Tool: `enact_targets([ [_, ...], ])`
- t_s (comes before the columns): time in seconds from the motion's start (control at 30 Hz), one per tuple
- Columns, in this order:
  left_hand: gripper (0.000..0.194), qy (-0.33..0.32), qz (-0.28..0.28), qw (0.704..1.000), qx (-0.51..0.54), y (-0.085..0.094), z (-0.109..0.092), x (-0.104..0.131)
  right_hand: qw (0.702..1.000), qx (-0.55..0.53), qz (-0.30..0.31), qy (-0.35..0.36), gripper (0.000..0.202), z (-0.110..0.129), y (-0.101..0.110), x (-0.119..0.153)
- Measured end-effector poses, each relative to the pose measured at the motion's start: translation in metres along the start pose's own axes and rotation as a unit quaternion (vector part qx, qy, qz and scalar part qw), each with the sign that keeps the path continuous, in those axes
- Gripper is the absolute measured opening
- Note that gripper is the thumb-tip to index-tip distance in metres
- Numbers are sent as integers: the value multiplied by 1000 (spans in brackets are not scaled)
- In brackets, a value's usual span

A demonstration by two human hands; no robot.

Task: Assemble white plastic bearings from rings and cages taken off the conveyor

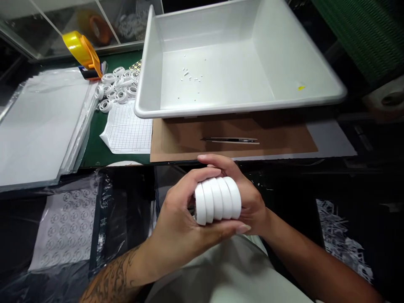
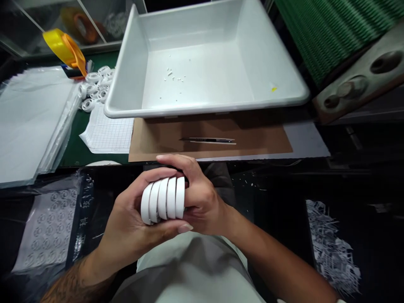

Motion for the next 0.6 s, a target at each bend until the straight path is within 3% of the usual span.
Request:
enact_targets([
  [0.13, 57, 43, 57, 995, 73, 2, 6, 3, 1000, 9, -4, 12, 16, 2, 0, 3],
  [0.23, 56, 55, 85, 991, 86, 5, 8, 4, 999, -14, -35, -34, 11, 3, 1, 2],
  [0.37, 60, 50, 80, 993, 76, 4, 6, 4, 993, -44, -57, -95, 32, 4, -2, -1],
  [0.43, 59, 44, 75, 993, 75, 3, 5, 3, 991, -46, -64, -110, 32, 4, -3, -1],
  [0.6, 55, 37, 49, 995, 81, 4, 4, 0, 993, -91, -29, -74, 32, 6, 1, 3],
])
Point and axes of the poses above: each hand's wrist, its own x-axis away from the middle knuckle, its own y-axis out of the back of the hand, z = x × y, the point moved 3 cm from there along -x, towards the middle knuckle, and after that the axes turned 10 degrees about y, right-handed, at the moved point
